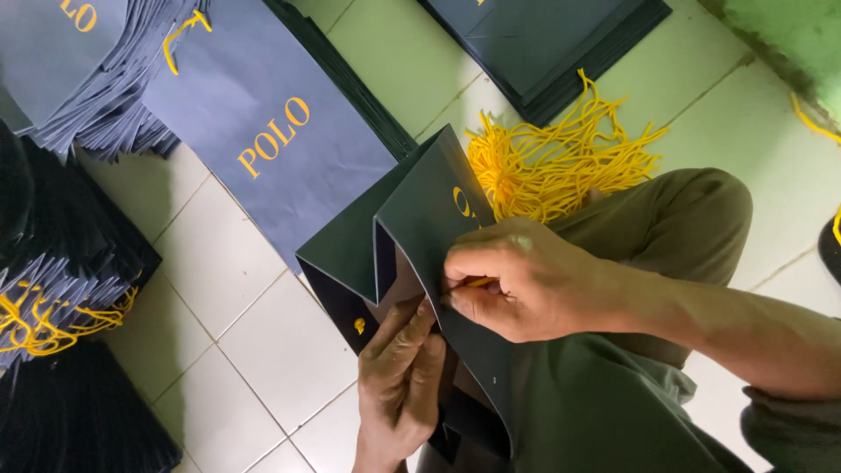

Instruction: The person sits on the floor and threads yellow cord handles through the punched holes of dark blue POLO paper shopping bags, knotting the cord ends inside each bag, then sets finished bags onto stacks beside them and picks up the next bag.

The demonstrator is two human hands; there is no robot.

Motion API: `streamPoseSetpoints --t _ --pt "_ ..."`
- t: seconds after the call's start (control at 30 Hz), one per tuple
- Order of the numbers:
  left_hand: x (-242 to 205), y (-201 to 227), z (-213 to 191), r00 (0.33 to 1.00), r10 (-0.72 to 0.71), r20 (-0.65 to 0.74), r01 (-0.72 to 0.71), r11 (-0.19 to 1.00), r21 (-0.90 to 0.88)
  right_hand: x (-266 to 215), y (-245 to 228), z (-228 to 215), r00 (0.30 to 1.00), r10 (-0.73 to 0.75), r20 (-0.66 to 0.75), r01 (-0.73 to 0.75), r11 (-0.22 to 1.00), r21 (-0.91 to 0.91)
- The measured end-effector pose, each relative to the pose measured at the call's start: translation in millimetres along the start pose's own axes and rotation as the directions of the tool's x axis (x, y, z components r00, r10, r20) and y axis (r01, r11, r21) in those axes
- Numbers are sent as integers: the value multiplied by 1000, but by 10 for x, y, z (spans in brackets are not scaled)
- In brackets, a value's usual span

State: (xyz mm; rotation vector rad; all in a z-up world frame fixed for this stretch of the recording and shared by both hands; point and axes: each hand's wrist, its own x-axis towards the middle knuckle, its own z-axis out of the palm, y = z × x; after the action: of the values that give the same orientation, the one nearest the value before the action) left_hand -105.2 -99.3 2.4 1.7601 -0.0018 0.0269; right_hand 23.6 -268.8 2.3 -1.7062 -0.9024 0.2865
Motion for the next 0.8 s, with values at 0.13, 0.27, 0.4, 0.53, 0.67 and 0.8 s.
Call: streamPoseSetpoints --t 0.13,0.27,0.4,0.53,0.67,0.8 --pt "21 47 79 998 43 -44 -35 985 167 -36 -40 72 992 -85 -95 73 990 -118" --pt "53 46 150 996 73 -59 -50 943 330 -79 -68 160 969 -156 -193 93 949 -300" --pt "76 -71 137 996 46 -79 -26 970 240 -82 -19 45 983 -34 -182 5 988 -157" --pt "122 -139 115 991 -18 -136 10 999 -53 -89 -83 -48 996 29 -89 -28 1000 13" --pt "189 -145 117 972 -194 -129 147 940 -307 -163 -142 -39 976 -161 -148 130 972 -195" --pt "178 -207 149 971 -182 -155 129 945 -301 -195 -85 -74 967 -219 -134 198 968 -152"
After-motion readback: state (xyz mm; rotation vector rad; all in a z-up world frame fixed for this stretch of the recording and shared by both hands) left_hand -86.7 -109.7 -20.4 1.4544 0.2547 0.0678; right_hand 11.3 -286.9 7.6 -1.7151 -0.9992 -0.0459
